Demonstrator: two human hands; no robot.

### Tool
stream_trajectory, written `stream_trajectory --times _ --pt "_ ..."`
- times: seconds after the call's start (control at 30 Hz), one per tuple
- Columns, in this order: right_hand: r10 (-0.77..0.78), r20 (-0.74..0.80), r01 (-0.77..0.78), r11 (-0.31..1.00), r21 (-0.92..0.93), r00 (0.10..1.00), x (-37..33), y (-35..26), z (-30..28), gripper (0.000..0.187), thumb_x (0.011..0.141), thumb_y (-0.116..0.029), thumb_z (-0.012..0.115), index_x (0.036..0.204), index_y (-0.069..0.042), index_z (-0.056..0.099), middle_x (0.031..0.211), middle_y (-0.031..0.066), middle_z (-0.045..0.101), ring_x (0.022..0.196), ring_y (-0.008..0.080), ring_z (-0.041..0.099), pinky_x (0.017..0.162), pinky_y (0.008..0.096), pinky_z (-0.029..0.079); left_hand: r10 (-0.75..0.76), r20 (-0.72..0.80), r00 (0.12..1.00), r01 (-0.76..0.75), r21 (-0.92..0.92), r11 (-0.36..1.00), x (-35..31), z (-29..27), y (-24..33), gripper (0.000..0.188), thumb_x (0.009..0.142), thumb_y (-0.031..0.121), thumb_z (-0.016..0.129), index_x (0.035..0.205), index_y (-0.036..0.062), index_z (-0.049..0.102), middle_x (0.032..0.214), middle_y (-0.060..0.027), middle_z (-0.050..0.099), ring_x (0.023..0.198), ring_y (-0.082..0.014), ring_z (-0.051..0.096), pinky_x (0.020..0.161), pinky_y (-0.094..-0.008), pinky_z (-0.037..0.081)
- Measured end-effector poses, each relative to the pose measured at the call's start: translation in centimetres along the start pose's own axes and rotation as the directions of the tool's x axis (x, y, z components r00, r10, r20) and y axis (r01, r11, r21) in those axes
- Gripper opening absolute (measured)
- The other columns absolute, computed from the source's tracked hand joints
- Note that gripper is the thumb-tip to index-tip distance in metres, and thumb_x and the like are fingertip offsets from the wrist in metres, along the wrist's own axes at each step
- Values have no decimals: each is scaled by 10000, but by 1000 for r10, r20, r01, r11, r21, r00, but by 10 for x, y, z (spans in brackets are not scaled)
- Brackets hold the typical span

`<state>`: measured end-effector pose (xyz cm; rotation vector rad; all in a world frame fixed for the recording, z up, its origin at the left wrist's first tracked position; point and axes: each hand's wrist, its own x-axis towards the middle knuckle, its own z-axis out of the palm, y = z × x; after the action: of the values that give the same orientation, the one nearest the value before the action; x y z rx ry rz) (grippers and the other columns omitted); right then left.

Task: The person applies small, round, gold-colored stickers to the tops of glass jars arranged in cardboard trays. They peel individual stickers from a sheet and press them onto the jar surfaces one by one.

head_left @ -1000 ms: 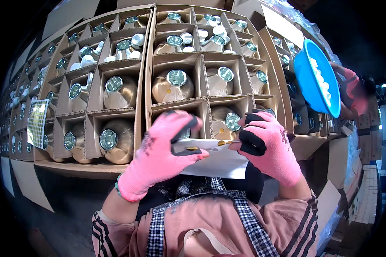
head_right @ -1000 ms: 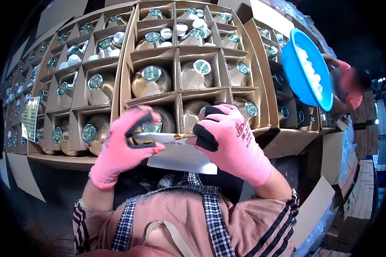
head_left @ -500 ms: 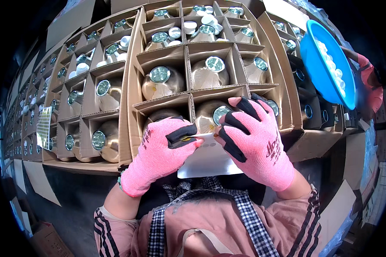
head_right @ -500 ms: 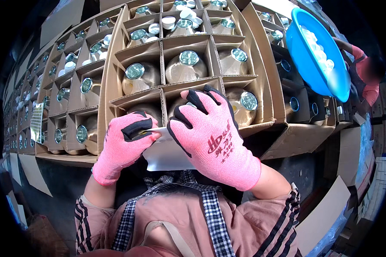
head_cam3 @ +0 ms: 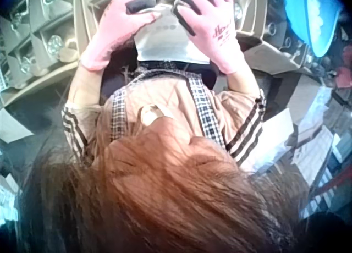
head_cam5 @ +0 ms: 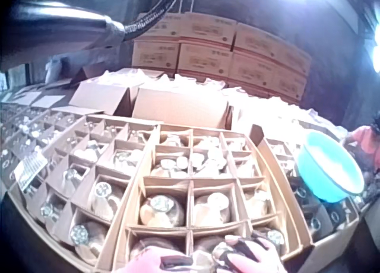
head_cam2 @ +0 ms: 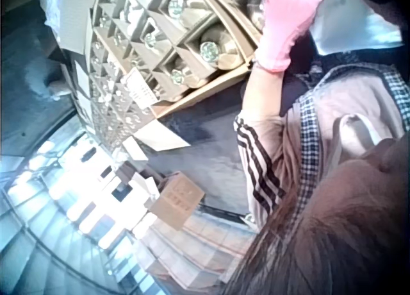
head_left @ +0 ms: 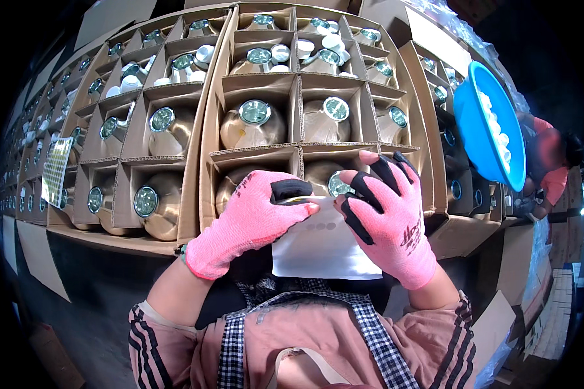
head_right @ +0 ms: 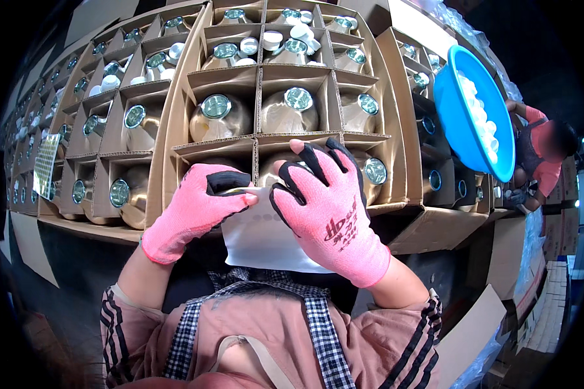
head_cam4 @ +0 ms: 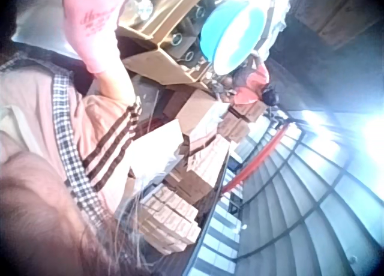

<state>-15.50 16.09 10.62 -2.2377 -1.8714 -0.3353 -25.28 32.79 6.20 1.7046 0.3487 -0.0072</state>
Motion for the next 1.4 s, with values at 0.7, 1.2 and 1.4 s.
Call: stream_trajectory --times 0.7,1.2,1.4 --pt "-45 385 84 993 -87 922 91 119 108 200 670 -161 641 848 -71 635 1150 124 505 1152 364 410 947 492 324 32 273 962 -27 -22 999 16 3 -20 260 686 202 725 836 9 638 730 -79 627 691 -127 573 650 -255 449" --pt "99 102 -112 984 139 990 86 93 47 208 684 -178 670 820 -41 592 948 138 558 1002 334 509 938 422 359 39 236 971 -28 -47 998 17 5 -19 288 669 213 746 861 23 645 777 -55 641 731 -108 588 681 -251 463" --pt "-15 395 -109 951 290 919 33 38 -29 322 658 -279 720 805 -26 586 842 123 560 910 301 525 840 396 398 107 4 994 -106 -58 993 17 8 -28 235 713 180 688 863 4 643 730 -102 634 657 -108 576 628 -267 464"
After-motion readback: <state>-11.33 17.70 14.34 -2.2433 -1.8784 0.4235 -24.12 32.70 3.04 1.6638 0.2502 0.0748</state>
